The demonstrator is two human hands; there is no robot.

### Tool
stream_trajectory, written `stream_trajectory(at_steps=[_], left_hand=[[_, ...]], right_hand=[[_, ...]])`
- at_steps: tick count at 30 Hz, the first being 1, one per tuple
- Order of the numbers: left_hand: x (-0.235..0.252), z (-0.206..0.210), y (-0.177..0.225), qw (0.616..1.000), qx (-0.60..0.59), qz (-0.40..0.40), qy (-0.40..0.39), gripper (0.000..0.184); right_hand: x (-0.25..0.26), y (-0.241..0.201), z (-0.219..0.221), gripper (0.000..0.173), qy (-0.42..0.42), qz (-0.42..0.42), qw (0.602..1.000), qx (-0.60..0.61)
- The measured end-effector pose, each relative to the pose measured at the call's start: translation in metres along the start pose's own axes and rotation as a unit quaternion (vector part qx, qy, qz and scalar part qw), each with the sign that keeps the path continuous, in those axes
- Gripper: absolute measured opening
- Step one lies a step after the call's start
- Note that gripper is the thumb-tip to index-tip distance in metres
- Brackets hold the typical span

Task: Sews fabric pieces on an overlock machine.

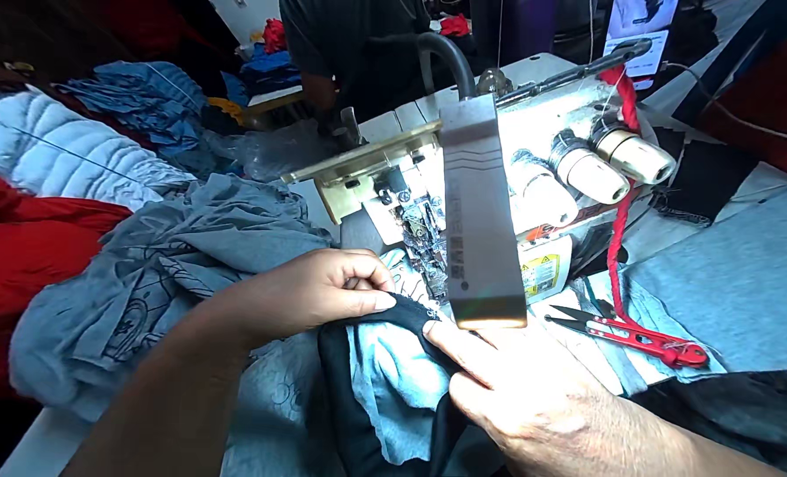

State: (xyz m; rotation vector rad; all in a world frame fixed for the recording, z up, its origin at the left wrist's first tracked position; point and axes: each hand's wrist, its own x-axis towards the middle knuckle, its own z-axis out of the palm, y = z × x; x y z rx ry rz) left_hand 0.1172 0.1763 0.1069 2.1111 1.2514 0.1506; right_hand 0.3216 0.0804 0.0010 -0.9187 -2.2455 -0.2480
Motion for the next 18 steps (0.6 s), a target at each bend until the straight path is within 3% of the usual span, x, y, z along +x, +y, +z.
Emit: stream_trajectory(at_steps=[1, 2, 3, 5, 7, 13, 18], left_hand=[[-0.003, 0.002, 0.026, 0.996, -0.016, -0.085, 0.009, 0.012], [-0.003, 0.004, 0.038, 0.992, -0.02, -0.122, 0.024, 0.014], [-0.004, 0.004, 0.028, 0.994, -0.028, -0.097, 0.032, 0.013], [0.001, 0.009, -0.018, 0.997, -0.015, 0.035, 0.062, 0.013], [0.006, 0.015, -0.028, 0.994, 0.025, 0.071, 0.082, 0.012], [0.014, 0.017, -0.013, 0.992, 0.105, 0.013, 0.069, 0.018], [0.009, 0.031, -0.011, 0.992, 0.085, -0.005, 0.093, 0.016]], right_hand=[[-0.001, 0.0, 0.001, 0.022, 0.001, -0.001, 1.0, 0.003], [-0.001, 0.0, 0.002, 0.022, 0.006, 0.0, 1.0, 0.003], [-0.002, 0.0, 0.002, 0.022, 0.009, 0.002, 1.0, -0.001], [-0.004, -0.002, 0.002, 0.022, 0.006, 0.008, 1.0, -0.008], [-0.003, -0.004, 0.002, 0.023, 0.007, 0.011, 1.0, -0.018], [0.008, -0.011, 0.001, 0.025, 0.02, 0.045, 0.998, -0.036], [0.009, -0.021, -0.024, 0.024, -0.057, 0.084, 0.992, -0.072]])
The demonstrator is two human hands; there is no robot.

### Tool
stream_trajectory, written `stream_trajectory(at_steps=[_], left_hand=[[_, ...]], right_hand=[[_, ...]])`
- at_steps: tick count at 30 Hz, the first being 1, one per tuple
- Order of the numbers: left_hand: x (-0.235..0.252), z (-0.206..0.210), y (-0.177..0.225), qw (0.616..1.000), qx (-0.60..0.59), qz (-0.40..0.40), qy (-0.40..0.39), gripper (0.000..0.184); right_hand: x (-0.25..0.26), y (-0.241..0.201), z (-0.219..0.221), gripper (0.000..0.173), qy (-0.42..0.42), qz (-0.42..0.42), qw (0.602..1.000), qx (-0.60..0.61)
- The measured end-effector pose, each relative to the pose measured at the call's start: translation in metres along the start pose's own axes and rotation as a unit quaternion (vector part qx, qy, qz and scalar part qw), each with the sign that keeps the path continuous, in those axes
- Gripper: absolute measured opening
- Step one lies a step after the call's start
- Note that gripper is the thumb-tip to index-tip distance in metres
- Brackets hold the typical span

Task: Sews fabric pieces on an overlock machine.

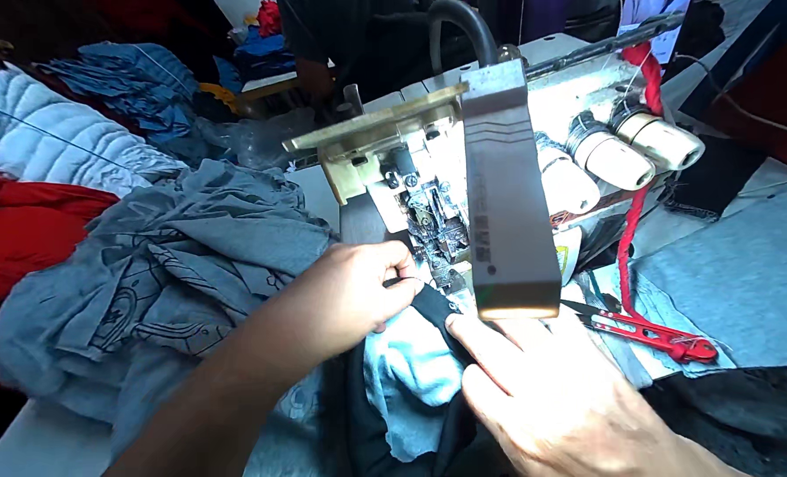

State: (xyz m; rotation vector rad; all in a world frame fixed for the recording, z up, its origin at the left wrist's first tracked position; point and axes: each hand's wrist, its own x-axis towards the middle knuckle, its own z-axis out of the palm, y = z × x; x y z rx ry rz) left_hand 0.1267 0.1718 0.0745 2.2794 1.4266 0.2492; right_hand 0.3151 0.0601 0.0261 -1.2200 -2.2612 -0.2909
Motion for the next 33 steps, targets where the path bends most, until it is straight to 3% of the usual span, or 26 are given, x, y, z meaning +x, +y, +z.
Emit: stream_trajectory(at_steps=[5, 8, 11, 18, 20, 24, 28, 33], left_hand=[[0.003, 0.014, 0.0, 0.996, 0.008, -0.011, 0.083, 0.016], [0.013, 0.015, 0.001, 0.992, -0.006, -0.081, 0.094, 0.017], [0.019, 0.015, 0.0, 0.987, -0.029, -0.115, 0.105, 0.016], [0.014, 0.02, 0.004, 0.984, -0.023, -0.081, 0.159, 0.014], [0.002, 0.021, 0.002, 0.982, 0.028, -0.026, 0.187, 0.012], [-0.043, 0.042, 0.015, 0.955, 0.08, 0.058, 0.28, 0.044], [-0.06, 0.089, 0.017, 0.941, 0.07, 0.048, 0.327, 0.042], [-0.054, 0.083, 0.006, 0.946, 0.072, 0.06, 0.31, 0.039]], right_hand=[[-0.001, 0.006, 0.003, 0.023, 0.007, 0.004, 1.0, -0.03], [0.008, 0.006, 0.007, 0.025, 0.004, 0.025, 0.999, -0.023], [0.014, 0.007, 0.008, 0.017, 0.004, 0.042, 0.999, -0.003], [0.009, 0.01, 0.009, 0.016, 0.014, 0.026, 1.0, 0.003], [0.008, 0.008, 0.008, 0.017, 0.006, 0.03, 1.0, 0.0], [0.002, 0.008, 0.014, 0.017, 0.043, 0.021, 0.998, 0.027], [-0.004, 0.0, 0.026, 0.02, 0.096, -0.006, 0.994, 0.046], [-0.003, -0.002, 0.023, 0.02, 0.086, -0.009, 0.994, 0.073]])
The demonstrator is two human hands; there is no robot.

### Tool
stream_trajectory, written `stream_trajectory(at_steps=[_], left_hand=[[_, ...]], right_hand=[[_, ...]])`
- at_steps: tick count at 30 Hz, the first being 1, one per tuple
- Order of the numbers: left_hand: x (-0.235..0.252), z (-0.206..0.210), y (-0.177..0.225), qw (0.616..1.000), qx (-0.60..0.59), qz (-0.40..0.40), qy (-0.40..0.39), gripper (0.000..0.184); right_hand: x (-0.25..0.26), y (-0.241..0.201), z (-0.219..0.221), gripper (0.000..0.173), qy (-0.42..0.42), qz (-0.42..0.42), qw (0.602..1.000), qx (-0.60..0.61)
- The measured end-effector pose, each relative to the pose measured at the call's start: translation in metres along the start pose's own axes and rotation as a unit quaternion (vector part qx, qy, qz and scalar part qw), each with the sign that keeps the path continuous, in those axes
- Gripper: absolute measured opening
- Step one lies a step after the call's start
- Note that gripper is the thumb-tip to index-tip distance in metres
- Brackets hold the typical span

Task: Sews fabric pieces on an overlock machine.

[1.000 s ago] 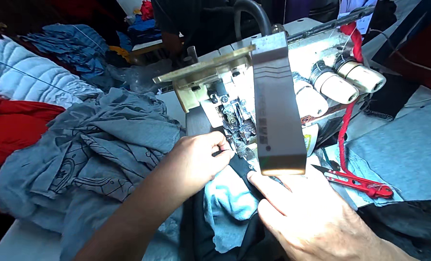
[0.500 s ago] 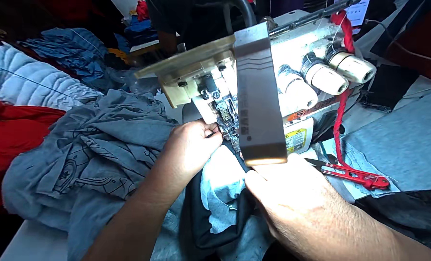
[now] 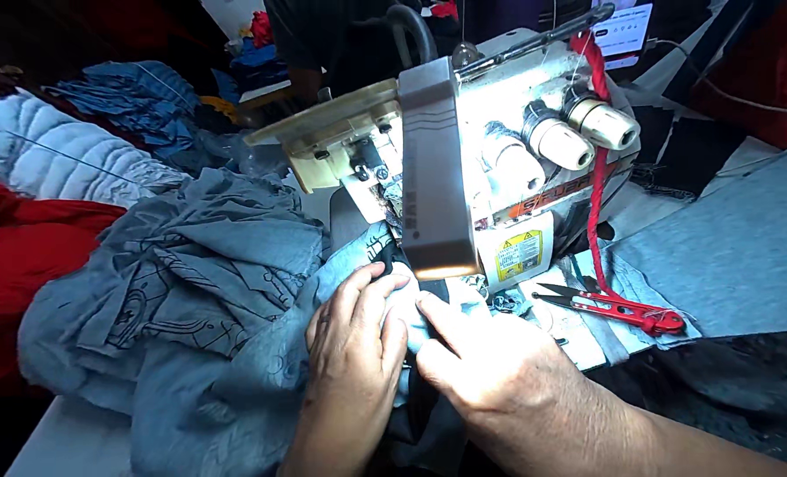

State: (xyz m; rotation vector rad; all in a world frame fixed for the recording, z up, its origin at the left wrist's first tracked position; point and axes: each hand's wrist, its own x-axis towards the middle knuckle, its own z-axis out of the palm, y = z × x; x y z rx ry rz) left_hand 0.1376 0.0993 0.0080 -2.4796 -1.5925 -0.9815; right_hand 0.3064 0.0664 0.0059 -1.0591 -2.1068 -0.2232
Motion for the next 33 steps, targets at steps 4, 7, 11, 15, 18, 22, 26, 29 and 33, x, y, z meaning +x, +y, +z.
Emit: stream_trajectory(at_steps=[4, 7, 11, 15, 18, 22, 26, 29, 33], left_hand=[[0.008, -0.005, -0.014, 0.999, 0.0, 0.037, -0.028, 0.038], [0.011, -0.008, -0.022, 0.998, 0.002, 0.049, -0.046, 0.039], [0.013, -0.011, -0.025, 0.997, 0.003, 0.062, -0.053, 0.04], [0.02, -0.015, -0.027, 0.993, 0.019, 0.095, -0.066, 0.038], [0.025, -0.016, -0.031, 0.992, 0.024, 0.102, -0.07, 0.039], [0.031, -0.015, -0.035, 0.991, 0.03, 0.096, -0.085, 0.04], [0.036, -0.016, -0.036, 0.99, 0.02, 0.086, -0.109, 0.042], [0.034, -0.017, -0.035, 0.992, 0.011, 0.082, -0.099, 0.042], [0.015, -0.027, -0.044, 0.991, -0.063, 0.114, -0.006, 0.037]], right_hand=[[0.003, 0.005, -0.012, 0.021, -0.019, 0.012, 1.0, 0.007], [0.003, 0.01, -0.018, 0.021, -0.032, 0.004, 0.999, -0.008], [-0.002, 0.011, -0.015, 0.021, -0.022, 0.009, 1.0, -0.002], [-0.005, 0.012, -0.013, 0.02, -0.016, 0.016, 1.0, 0.01], [-0.007, 0.013, -0.01, 0.017, -0.013, 0.029, 0.998, 0.045], [-0.005, 0.021, -0.007, 0.015, -0.025, 0.028, 0.993, 0.109], [-0.003, 0.023, -0.006, 0.015, -0.029, 0.031, 0.994, 0.104], [-0.001, 0.023, -0.006, 0.014, -0.032, 0.029, 0.995, 0.085], [0.0, 0.026, -0.005, 0.012, -0.034, 0.024, 0.995, 0.092]])
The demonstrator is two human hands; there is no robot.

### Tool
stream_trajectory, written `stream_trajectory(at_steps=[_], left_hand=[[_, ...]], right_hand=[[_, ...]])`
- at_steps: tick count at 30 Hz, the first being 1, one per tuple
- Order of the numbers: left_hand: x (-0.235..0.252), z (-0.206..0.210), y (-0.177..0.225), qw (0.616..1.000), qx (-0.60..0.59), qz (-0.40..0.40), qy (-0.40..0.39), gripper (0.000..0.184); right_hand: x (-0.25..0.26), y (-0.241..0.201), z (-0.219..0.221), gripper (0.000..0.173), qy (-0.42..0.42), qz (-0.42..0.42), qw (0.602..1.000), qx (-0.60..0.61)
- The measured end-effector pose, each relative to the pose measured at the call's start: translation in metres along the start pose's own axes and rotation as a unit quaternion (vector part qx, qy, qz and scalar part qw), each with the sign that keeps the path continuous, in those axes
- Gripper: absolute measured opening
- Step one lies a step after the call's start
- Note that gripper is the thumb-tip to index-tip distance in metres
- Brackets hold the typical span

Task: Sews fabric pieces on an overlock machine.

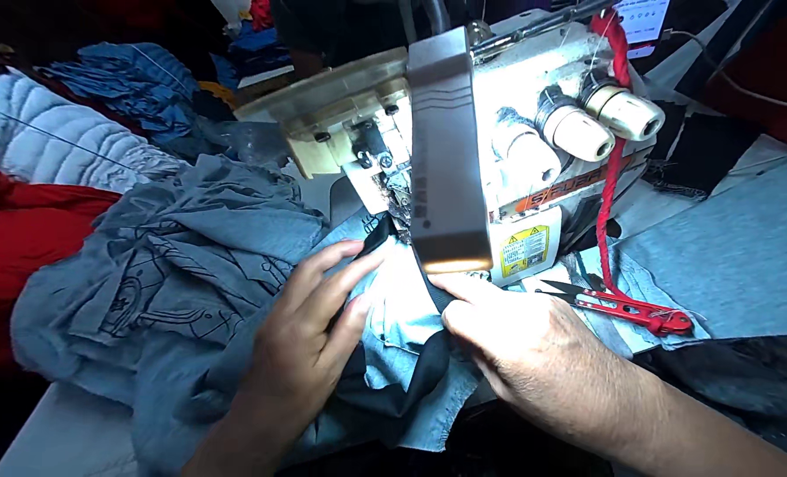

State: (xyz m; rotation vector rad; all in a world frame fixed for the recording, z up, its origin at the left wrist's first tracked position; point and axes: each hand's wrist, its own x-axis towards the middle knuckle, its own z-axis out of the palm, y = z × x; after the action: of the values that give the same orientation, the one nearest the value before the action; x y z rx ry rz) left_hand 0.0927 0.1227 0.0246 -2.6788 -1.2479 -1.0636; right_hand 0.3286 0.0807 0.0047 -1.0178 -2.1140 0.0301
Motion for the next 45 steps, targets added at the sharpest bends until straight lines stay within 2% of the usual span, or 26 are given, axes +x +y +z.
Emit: stream_trajectory(at_steps=[3, 7, 9, 11, 12, 14, 16, 17, 18, 20, 21, 23, 26, 31, 34, 36, 40, 43, 45], left_hand=[[-0.027, -0.018, -0.014, 0.998, -0.028, 0.063, 0.007, 0.039], [-0.055, -0.022, -0.023, 0.986, 0.064, 0.15, -0.039, 0.058], [-0.057, -0.02, -0.022, 0.975, 0.12, 0.178, -0.052, 0.048], [-0.052, -0.023, -0.02, 0.975, 0.122, 0.176, -0.059, 0.036], [-0.049, -0.028, -0.016, 0.982, 0.079, 0.157, -0.064, 0.036], [-0.038, -0.05, -0.002, 0.984, -0.108, 0.098, -0.106, 0.031], [-0.029, -0.079, 0.019, 0.937, -0.313, 0.034, -0.153, 0.027], [-0.025, -0.092, 0.027, 0.921, -0.35, 0.005, -0.172, 0.029], [-0.022, -0.104, 0.032, 0.93, -0.316, -0.024, -0.186, 0.031], [-0.017, -0.116, 0.033, 0.973, -0.083, -0.051, -0.208, 0.041], [-0.017, -0.116, 0.025, 0.975, 0.016, -0.055, -0.217, 0.047], [-0.025, -0.113, -0.002, 0.973, 0.098, -0.042, -0.203, 0.052], [-0.027, -0.117, -0.007, 0.982, 0.049, -0.016, -0.182, 0.036], [-0.025, -0.123, 0.018, 0.97, -0.132, -0.045, -0.198, 0.041], [-0.026, -0.124, 0.024, 0.947, -0.248, -0.026, -0.204, 0.034], [-0.026, -0.124, 0.026, 0.954, -0.22, -0.008, -0.202, 0.036], [-0.035, -0.118, 0.026, 0.981, 0.01, -0.007, -0.195, 0.034], [-0.043, -0.116, 0.017, 0.985, 0.013, -0.016, -0.17, 0.032], [-0.046, -0.115, 0.014, 0.987, -0.006, -0.019, -0.161, 0.031]], right_hand=[[0.001, 0.005, -0.002, 0.009, 0.002, -0.008, 1.0, 0.021], [0.006, 0.012, -0.008, 0.009, -0.013, -0.011, 0.995, 0.093], [0.011, 0.017, -0.011, 0.012, -0.04, -0.014, 0.988, 0.148], [0.018, 0.024, -0.014, 0.014, -0.075, -0.002, 0.973, 0.219], [0.021, 0.029, -0.015, 0.016, -0.096, 0.01, 0.96, 0.264], [0.026, 0.039, -0.017, 0.018, -0.135, 0.039, 0.919, 0.368], [0.03, 0.047, -0.025, 0.009, -0.194, 0.079, 0.881, 0.424], [0.031, 0.05, -0.028, 0.005, -0.208, 0.088, 0.875, 0.429], [0.032, 0.05, -0.03, 0.004, -0.212, 0.094, 0.877, 0.42], [0.033, 0.049, -0.034, 0.002, -0.215, 0.101, 0.9, 0.366], [0.034, 0.049, -0.036, 0.005, -0.222, 0.105, 0.911, 0.332], [0.034, 0.052, -0.039, 0.013, -0.237, 0.104, 0.921, 0.292], [0.031, 0.051, -0.041, 0.016, -0.239, 0.103, 0.926, 0.272], [0.03, 0.036, -0.047, 0.015, -0.246, 0.077, 0.93, 0.261], [0.029, 0.033, -0.048, 0.018, -0.258, 0.069, 0.924, 0.274], [0.028, 0.036, -0.045, 0.022, -0.263, 0.065, 0.923, 0.274], [0.025, 0.04, -0.042, 0.022, -0.249, 0.054, 0.928, 0.273], [0.026, 0.035, -0.046, 0.018, -0.278, 0.079, 0.918, 0.27], [0.024, 0.037, -0.04, 0.016, -0.264, 0.068, 0.925, 0.264]])
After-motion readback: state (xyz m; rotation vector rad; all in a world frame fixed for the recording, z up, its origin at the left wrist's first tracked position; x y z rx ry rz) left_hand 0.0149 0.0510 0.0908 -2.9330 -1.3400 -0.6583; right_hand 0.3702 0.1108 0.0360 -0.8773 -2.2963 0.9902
